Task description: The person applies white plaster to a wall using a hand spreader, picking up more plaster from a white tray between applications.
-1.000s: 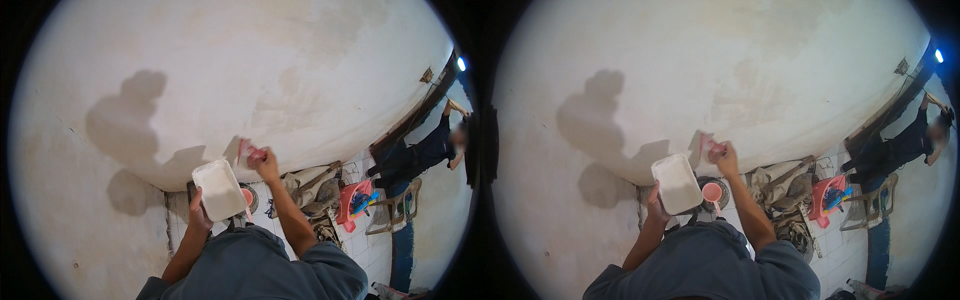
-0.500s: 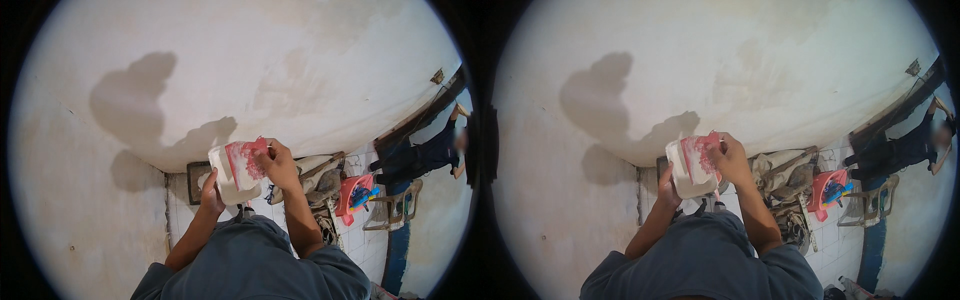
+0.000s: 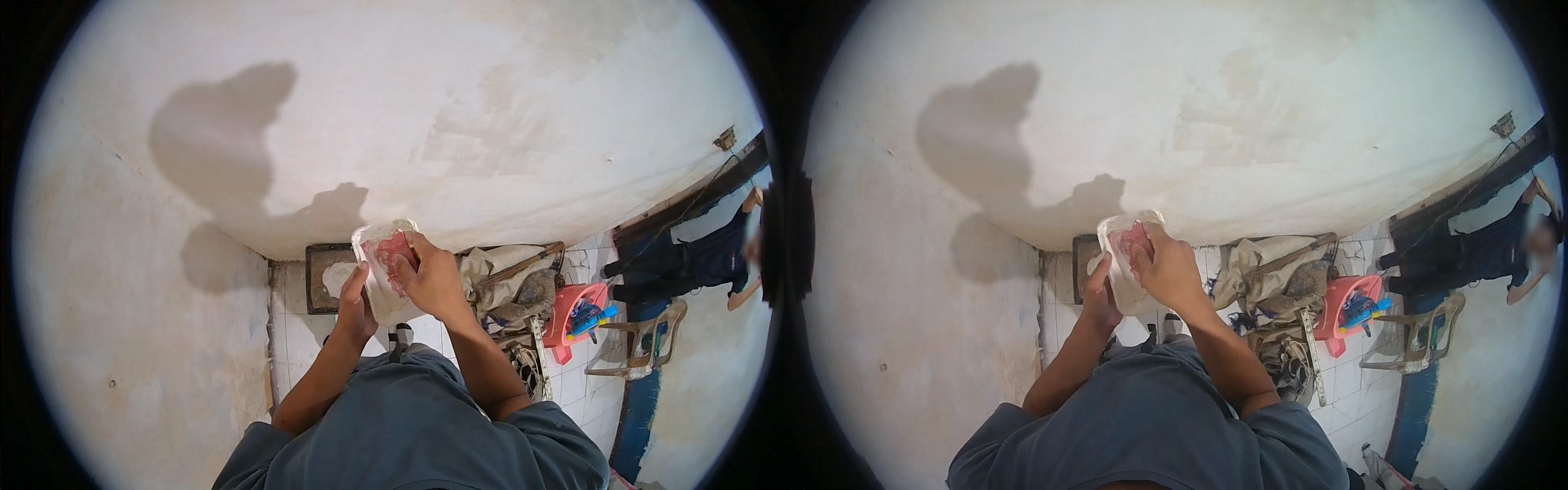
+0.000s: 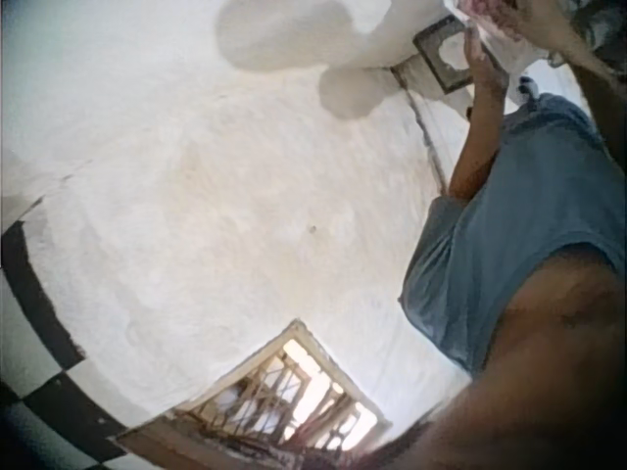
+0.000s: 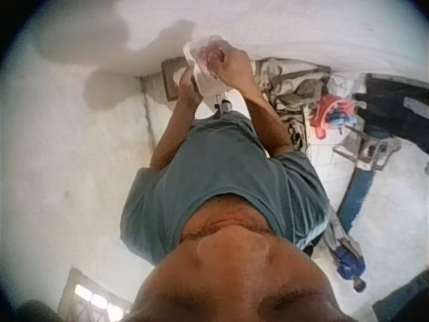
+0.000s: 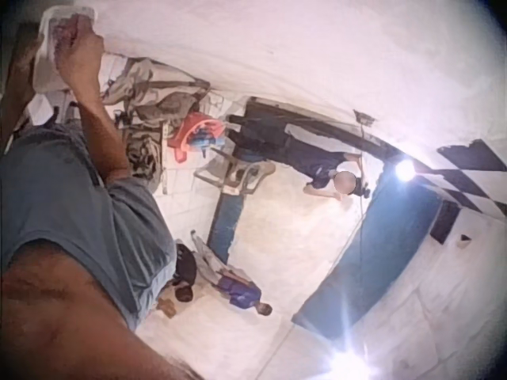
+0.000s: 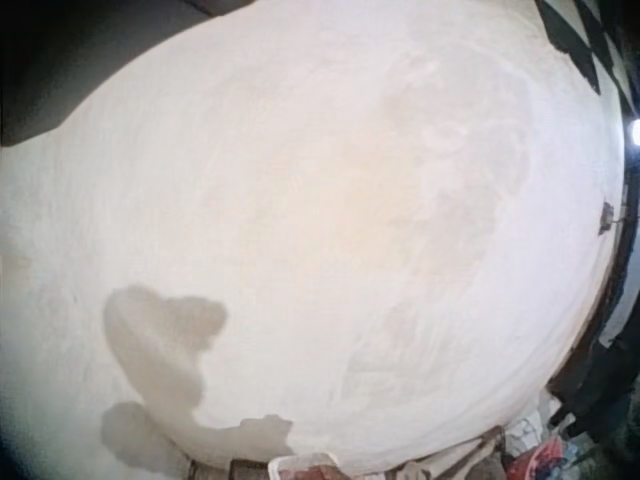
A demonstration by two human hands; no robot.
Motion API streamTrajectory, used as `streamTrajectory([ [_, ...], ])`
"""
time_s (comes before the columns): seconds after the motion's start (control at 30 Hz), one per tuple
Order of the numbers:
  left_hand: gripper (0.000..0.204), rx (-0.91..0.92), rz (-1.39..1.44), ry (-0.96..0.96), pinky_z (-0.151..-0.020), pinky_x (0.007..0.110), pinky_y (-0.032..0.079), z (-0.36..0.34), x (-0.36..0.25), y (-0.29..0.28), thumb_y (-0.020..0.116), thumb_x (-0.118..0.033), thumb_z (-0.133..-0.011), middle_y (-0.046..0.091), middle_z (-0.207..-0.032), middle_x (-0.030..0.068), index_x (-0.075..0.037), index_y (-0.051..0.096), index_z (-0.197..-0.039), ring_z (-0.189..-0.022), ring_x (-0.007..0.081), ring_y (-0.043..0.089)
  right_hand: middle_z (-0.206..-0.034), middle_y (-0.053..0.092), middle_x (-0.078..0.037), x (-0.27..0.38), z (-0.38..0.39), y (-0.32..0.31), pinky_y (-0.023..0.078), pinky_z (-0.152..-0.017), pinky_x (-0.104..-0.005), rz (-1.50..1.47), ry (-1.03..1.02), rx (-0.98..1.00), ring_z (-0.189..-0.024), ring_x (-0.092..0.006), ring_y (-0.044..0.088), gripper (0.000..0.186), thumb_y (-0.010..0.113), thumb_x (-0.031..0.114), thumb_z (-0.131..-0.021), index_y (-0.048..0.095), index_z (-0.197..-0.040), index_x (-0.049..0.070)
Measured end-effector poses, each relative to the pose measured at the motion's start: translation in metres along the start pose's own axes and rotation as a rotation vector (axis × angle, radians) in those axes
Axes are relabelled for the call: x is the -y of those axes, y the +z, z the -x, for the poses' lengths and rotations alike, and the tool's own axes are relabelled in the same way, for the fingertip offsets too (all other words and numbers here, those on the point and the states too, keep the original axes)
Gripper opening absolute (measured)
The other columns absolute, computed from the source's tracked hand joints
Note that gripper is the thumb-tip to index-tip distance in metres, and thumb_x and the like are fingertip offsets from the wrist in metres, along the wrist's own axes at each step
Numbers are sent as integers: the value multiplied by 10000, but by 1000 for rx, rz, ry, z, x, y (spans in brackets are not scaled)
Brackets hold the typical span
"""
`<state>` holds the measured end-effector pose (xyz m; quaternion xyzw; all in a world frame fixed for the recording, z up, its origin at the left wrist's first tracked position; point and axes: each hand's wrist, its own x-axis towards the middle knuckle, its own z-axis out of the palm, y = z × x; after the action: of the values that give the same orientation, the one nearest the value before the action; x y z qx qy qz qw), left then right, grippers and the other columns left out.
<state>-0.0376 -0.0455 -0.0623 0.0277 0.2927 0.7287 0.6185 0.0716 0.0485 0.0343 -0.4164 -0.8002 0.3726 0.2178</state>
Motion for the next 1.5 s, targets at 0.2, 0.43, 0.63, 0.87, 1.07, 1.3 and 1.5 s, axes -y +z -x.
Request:
streamTrajectory([
  [0.2, 451, -11, 62, -1, -986, 431, 510, 5, -6, -1, 505, -338, -1006, 611, -1265, 120, -60, 486, -1361, -1147, 256, 619, -826, 680, -252, -10, -3, -7, 537, -690, -442, 54, 8, -135, -782, -430, 679, 327, 659, 139, -830, 631, -1116, -17],
  [0.43, 440, -12, 25, -15, -973, 419, 518, 0, -9, -13, 536, -329, -997, 626, -1251, 112, -55, 506, -1340, -1122, 247, 631, -825, 675, -261, 3, -8, 15, 534, -695, -452, 15, 30, -112, -795, -433, 680, 322, 649, 151, -836, 630, -1108, -21],
  [0.63, 458, -7, 51, 34, -985, 411, 509, 0, -23, -16, 535, -333, -1001, 620, -1261, 117, -55, 490, -1362, -1132, 246, 627, -801, 672, -250, 6, -9, 11, 528, -676, -454, 66, 0, -71, -771, -424, 680, 299, 654, 166, -824, 648, -1061, -17],
  [0.87, 401, 54, 10, 87, -968, 385, 515, -3, -31, -17, 506, -319, -1028, 628, -1243, 106, -50, 508, -1326, -1120, 216, 633, -786, 671, -239, 15, -23, 17, 525, -654, -436, 70, -9, -205, -732, -411, 675, 264, 647, 155, -819, 664, -1024, -11],
  [1.07, 369, 20, 38, 139, -940, 359, 527, 3, -47, -20, 506, -310, -1033, 651, -1191, 86, -45, 531, -1290, -1058, 190, 654, -771, 669, -230, 31, -25, 22, 518, -637, -428, 80, -69, -206, -708, -402, 671, 259, 642, 151, -821, 665, -1019, -13],
  [1.3, 385, 64, -40, 177, -959, 360, 517, 2, -53, -23, 519, -317, -1025, 646, -1201, 88, -42, 528, -1294, -1079, 193, 647, -712, 644, -237, 30, -39, 41, 513, -632, -432, 122, -126, -186, -688, -406, 666, 218, 609, 127, -806, 663, -960, -18],
  [1.5, 435, 33, 40, 159, -979, 382, 512, 1, -58, -35, 517, -319, -1021, 613, -1267, 103, -40, 483, -1353, -1133, 209, 627, -704, 634, -249, 39, -42, 21, 513, -636, -448, -13, -25, -155, -680, -442, 643, 224, 616, 154, -805, 655, -939, -21],
])
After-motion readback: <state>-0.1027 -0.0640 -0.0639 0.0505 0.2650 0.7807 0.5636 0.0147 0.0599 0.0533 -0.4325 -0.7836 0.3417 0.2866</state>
